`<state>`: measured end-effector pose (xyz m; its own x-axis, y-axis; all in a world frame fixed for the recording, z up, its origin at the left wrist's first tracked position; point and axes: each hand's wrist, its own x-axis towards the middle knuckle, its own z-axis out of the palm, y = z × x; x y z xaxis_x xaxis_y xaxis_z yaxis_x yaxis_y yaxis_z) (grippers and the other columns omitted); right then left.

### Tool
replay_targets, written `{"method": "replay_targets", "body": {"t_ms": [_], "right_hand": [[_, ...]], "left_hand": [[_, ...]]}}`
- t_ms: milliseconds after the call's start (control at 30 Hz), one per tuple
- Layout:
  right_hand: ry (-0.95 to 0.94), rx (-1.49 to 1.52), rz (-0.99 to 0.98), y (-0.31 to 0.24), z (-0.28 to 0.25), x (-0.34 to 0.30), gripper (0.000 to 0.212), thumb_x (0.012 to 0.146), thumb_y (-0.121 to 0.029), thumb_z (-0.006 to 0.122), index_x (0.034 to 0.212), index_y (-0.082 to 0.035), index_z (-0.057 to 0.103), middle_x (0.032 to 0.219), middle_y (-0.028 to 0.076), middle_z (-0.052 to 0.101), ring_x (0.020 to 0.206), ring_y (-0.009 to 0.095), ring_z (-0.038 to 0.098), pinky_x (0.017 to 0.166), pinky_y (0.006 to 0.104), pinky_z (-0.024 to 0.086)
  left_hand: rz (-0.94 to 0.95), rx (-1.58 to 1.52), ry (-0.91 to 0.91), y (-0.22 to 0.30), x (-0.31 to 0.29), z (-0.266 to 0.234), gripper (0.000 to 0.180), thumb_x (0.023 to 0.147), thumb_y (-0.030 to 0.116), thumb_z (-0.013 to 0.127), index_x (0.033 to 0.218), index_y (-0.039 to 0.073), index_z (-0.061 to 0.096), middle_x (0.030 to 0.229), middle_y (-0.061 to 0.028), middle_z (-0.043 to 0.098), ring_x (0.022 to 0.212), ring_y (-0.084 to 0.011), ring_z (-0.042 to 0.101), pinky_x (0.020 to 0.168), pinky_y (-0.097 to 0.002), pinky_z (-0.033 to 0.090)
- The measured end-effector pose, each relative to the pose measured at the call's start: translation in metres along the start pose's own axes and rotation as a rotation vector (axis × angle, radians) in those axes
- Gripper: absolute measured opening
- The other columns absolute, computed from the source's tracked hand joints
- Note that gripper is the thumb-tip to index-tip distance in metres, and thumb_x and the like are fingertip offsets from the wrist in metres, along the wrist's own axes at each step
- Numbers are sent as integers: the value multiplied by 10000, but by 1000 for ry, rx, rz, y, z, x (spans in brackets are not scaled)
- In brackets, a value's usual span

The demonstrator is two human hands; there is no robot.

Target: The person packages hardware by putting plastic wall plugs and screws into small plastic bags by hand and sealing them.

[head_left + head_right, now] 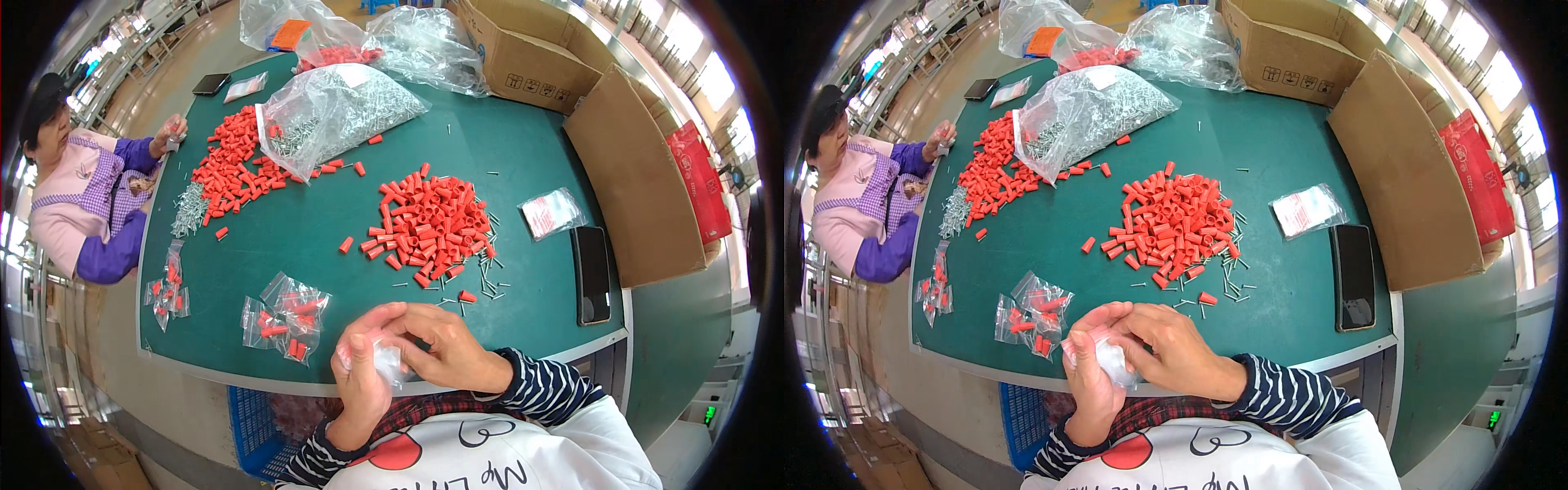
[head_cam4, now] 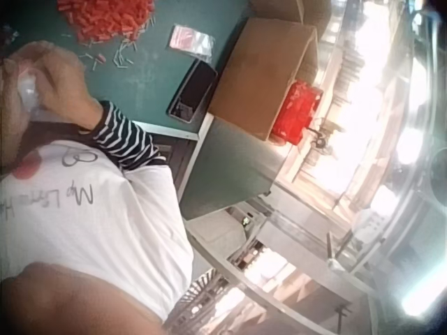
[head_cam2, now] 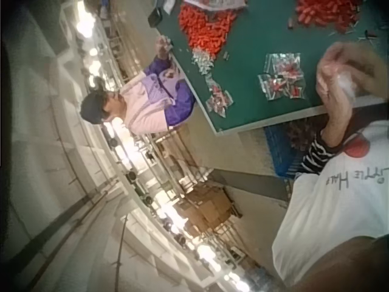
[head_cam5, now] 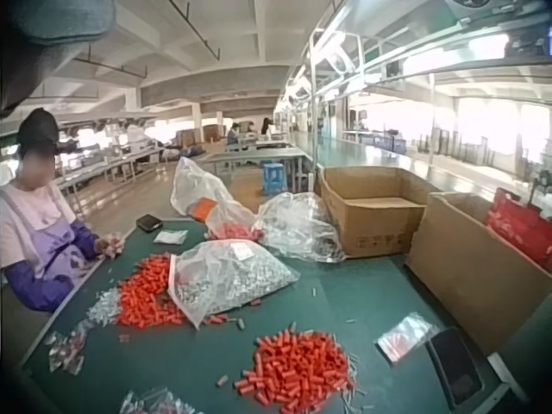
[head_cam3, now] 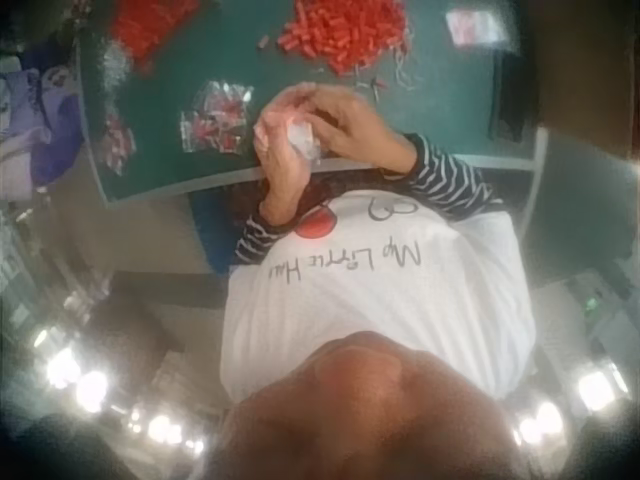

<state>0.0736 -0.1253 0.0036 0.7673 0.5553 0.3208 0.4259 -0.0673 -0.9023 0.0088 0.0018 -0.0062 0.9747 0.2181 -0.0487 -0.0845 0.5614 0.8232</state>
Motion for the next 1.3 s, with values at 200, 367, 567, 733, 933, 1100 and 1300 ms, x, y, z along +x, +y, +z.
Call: {"method": "replay_targets", "body": {"t_ms": [200,367,567,733,933,1100,1300], "right_hand": [[29,75,151,-6,-13,-1,116,892,-82,674,968,4,662,788,88,632,680,188,630,623,305,497],[82,159,301,-8,-26,1,134,935,-94,651,1003,20,642,818,45,675,739,89,626,649,247,510],[53,165,307,-10,-31,1,129,923,-91,659,976,26,653,809,58,681,716,112,638,663,264,514],[24,111,263,-15,-34,3,131,922,-97,660,949,31,666,811,69,681,717,118,641,663,263,513],[-49,89,282,-18,-36,1,148,930,-112,655,988,24,658,865,81,655,791,134,620,708,280,496],[-109,122,271,-19,-33,1,148,931,-109,655,1018,11,656,868,82,635,793,156,604,721,286,486],[126,-22,48,-18,-24,3,193,860,-59,712,1036,-1,658,890,91,640,807,170,618,729,291,487]], "left_hand": [[2,77,146,1,6,7,554,988,470,528,1204,-39,556,1182,-191,623,983,-232,656,705,-327,568],[-132,143,280,10,5,0,451,994,372,573,1188,-35,573,1060,-136,646,768,-145,622,553,-248,493],[-118,359,77,20,4,-7,362,901,235,729,1124,-43,668,982,-85,650,748,-101,584,583,-218,451],[28,500,-60,25,5,-1,251,857,28,744,1095,-33,697,976,-64,663,840,-98,602,715,-225,482],[105,621,-36,21,7,-13,158,842,25,754,989,-18,717,888,-70,672,755,-113,599,654,-241,477],[266,746,-8,20,6,-15,110,804,32,785,864,-5,701,791,-70,660,684,-147,595,618,-257,470],[310,782,27,19,6,-12,198,702,9,853,796,21,679,758,-70,644,662,-154,589,601,-273,468]]}}
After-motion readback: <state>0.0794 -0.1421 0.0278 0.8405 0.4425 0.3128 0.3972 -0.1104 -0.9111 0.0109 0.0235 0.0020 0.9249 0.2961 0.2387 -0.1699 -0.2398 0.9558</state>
